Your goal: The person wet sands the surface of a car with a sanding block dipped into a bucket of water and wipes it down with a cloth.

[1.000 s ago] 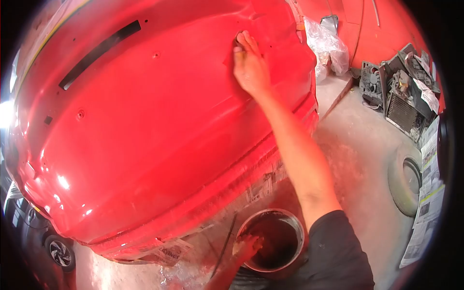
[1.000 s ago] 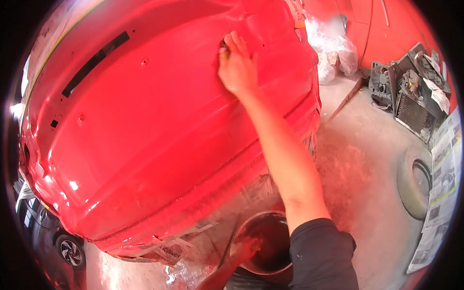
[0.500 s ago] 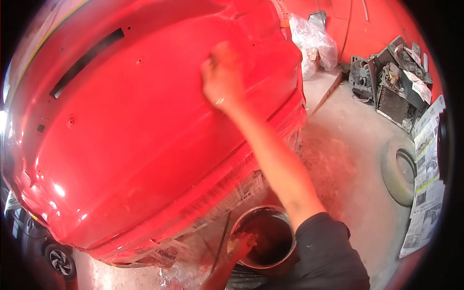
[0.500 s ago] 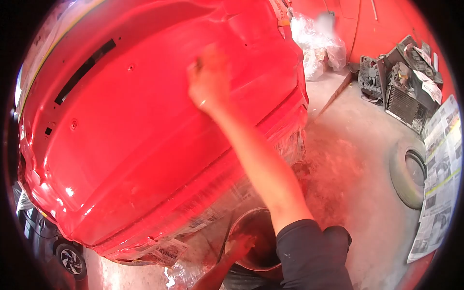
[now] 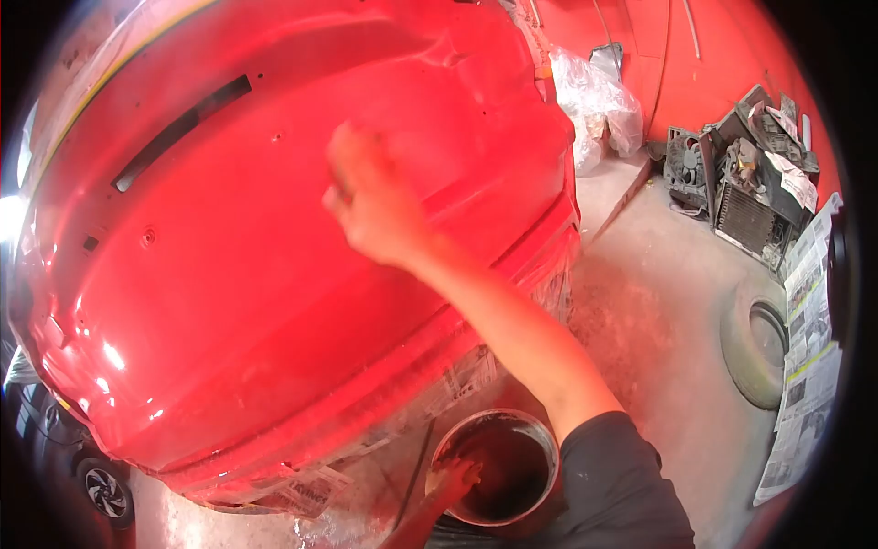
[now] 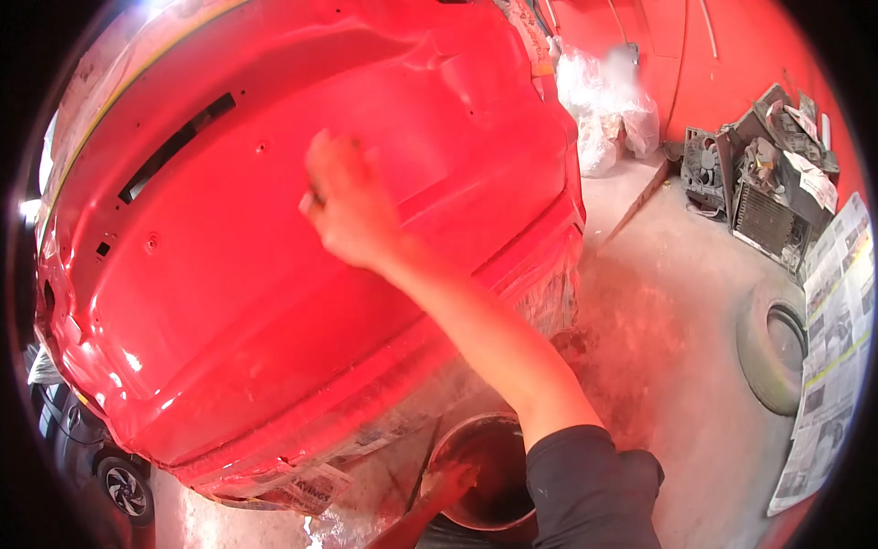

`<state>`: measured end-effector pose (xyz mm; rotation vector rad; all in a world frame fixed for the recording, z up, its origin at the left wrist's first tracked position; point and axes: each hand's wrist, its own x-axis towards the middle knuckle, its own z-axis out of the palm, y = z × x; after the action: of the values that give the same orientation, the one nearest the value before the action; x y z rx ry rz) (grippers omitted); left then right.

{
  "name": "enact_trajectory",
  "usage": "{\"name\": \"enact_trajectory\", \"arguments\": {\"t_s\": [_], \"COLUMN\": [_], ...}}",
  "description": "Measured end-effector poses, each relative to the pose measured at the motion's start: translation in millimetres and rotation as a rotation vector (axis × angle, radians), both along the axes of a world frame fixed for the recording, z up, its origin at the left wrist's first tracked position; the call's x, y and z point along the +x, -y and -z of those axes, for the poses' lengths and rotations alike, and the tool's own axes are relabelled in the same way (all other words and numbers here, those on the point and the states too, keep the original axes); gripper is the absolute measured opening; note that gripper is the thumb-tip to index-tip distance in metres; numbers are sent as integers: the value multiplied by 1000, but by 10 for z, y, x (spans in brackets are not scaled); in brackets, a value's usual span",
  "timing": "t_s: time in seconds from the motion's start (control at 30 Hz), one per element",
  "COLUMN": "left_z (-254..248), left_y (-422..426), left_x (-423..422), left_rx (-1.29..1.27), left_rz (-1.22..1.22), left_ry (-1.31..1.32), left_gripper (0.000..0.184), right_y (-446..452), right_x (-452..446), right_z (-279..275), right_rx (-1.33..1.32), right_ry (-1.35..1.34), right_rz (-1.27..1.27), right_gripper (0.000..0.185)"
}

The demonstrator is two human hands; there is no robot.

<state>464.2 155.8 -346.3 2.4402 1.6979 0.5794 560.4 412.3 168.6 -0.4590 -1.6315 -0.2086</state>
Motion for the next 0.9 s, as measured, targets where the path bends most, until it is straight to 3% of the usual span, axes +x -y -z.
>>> {"name": "enact_trajectory", "arguments": {"t_s": [0.1,0.13,0.2,0.3,0.33,0.4,0.43,0.5,0.57,0.63,0.73,0.83,0.9], "left_z": [69,72,18,-38,47,394,186,-194,-178,-174,-151,-166,-197], "left_y": [20,4,-2,-12,12,-92,-113,25,13,-4,30,-16,27], "left_x": [-21,-5,-26,-13,-15,-76,-34,28,27,19,48,41,40], "left_rx": [28,15,-13,-19,-20,1,-1,-24,-11,-3,14,30,-64], "left_rz": [5,1,-9,0,1,3,1,-9,-18,-18,-8,-21,-33], "left_ry": [-6,4,15,-23,-6,28,25,22,33,18,-13,4,20], "left_gripper": [47,47,46,46,45,44,44,43,42,42,42,43,42], "right_y": [-95,-211,-605,-660,-203,-38,-4,-188,-456,-652,-488,-145,-350], "right_x": [230,404,717,435,417,19,-75,238,500,592,15,-164,76], "right_z": [-31,-124,-363,-529,-604,-310,-275,-435,-633,-769,-725,-517,-549], "right_rx": [73,-84,-229,-279,-393,-11,178,-39,-155,-167,-215,122,37], "right_ry": [286,132,-99,-311,-126,2,66,69,16,-107,-220,83,92], "right_rz": [49,-89,-46,214,177,61,1,-100,-24,229,370,42,167], "right_gripper": [59,55,56,56,53,51,49,48,50,54,58,60,62]}}
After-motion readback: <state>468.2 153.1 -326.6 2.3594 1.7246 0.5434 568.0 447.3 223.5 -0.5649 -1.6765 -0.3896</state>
